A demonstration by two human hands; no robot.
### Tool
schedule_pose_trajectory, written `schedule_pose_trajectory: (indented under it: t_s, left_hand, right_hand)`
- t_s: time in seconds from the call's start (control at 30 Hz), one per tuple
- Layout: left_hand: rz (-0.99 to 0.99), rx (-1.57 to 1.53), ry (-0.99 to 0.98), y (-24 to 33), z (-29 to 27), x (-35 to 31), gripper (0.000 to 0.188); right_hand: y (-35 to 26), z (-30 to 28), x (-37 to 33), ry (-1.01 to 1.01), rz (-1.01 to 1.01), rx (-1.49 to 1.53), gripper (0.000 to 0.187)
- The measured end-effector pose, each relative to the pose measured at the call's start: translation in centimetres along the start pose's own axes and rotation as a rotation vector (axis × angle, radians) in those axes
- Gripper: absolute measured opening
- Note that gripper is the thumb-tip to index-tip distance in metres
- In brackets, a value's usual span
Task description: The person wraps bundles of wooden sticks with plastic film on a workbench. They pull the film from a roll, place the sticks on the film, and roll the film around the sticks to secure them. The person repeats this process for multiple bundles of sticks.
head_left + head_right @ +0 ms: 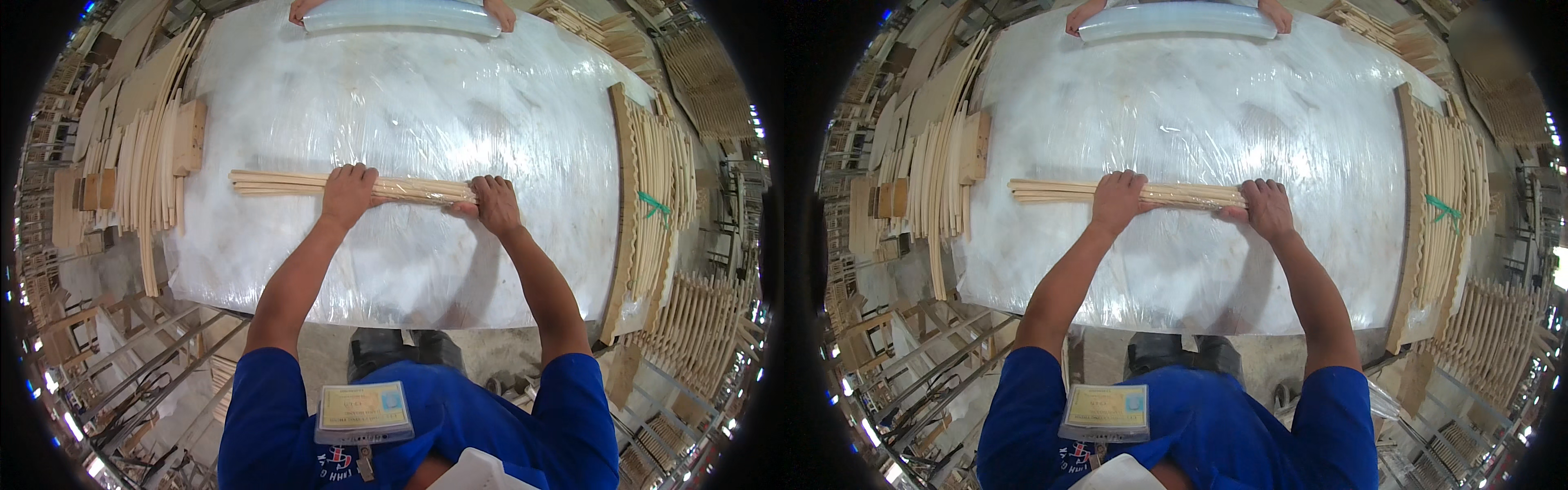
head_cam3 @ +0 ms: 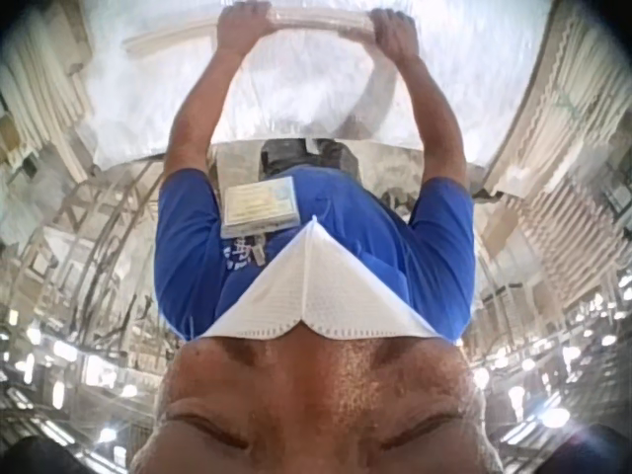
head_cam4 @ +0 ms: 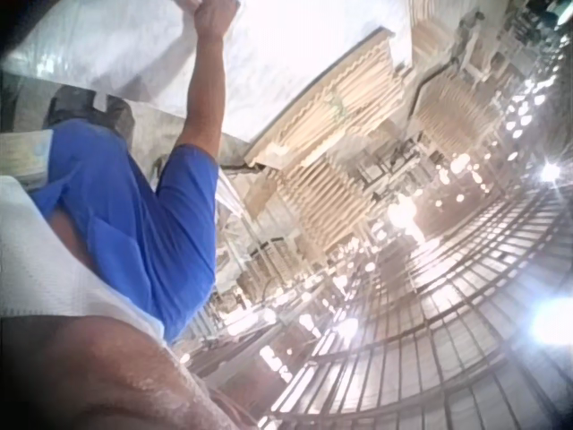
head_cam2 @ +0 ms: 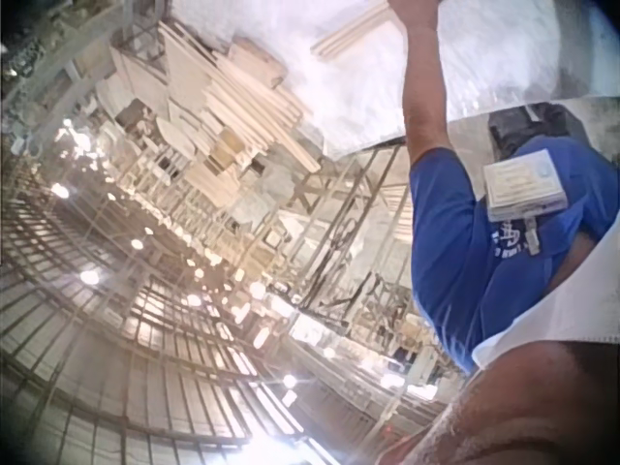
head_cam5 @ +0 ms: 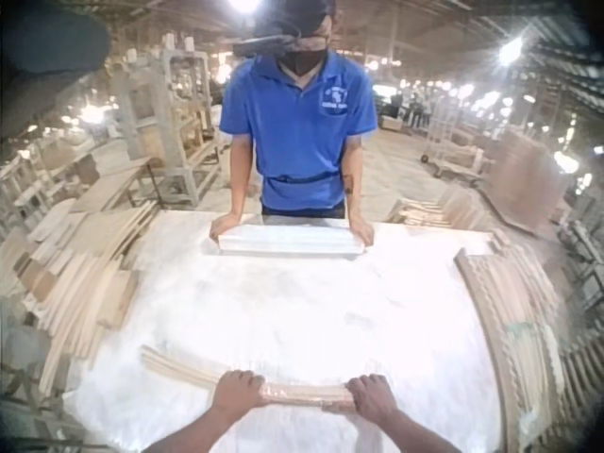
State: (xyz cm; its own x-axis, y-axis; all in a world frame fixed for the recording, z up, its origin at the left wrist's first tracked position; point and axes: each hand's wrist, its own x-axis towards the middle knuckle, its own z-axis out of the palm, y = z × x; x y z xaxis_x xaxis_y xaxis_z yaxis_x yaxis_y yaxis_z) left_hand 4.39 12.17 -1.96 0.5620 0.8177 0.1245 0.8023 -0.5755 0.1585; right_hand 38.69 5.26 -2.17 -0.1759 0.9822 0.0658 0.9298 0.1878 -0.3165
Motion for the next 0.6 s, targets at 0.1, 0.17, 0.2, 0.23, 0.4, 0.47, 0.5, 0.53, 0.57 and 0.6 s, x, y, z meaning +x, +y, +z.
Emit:
schedule_pose_trajectory:
  t_s: [0.1,0.17,0.2,0.23,0.4,0.47,0.5,0.53,0.57,0.6]
  left_hand:
    - [-0.031,-0.026,0.028,1.0,0.3,-1.3,0.056]
    - [-0.107,-0.014,-0.07,2.1,-0.1,-2.6,0.059]
    - [-0.118,-0.004,-0.099,2.6,-0.2,-2.7,0.061]
    - [-0.13,0.006,-0.125,2.9,-0.4,-3.0,0.063]
    - [-0.154,-0.038,-0.27,3.2,-1.2,-2.3,0.071]
    - [-0.182,-0.054,-0.344,3.0,-1.5,-1.8,0.072]
    - [-0.187,-0.059,-0.351,2.4,-1.5,-1.8,0.072]
    - [-0.177,-0.044,-0.373,2.9,-1.8,-1.0,0.073]
    - [-0.191,-0.046,-0.389,2.4,-1.8,-1.4,0.073]
    - [-0.241,-0.082,-0.408,1.8,-1.8,-1.9,0.074]
  right_hand:
    - [-0.4,-0.2,-0.9,0.003,0.025,-0.032,0.071]
    - [-0.9,0.0,-2.2,0.019,0.045,-0.03,0.071]
    - [-0.9,0.0,-2.8,0.03,0.051,-0.019,0.072]
    - [-1.2,-0.1,-3.3,0.042,0.055,-0.01,0.072]
    - [-2.1,-0.4,-4.9,0.129,0.034,-0.101,0.064]
    - [-3.1,-0.3,-5.1,0.377,0.011,-0.167,0.066]
    - [-4.5,0.1,-4.5,0.364,-0.01,-0.164,0.067]
    - [-4.9,1.0,-4.7,0.36,-0.008,-0.144,0.068]
    - [-6.6,1.6,-4.2,0.34,-0.032,-0.13,0.069]
    - [-7.8,1.6,-4.2,0.336,-0.057,-0.059,0.071]
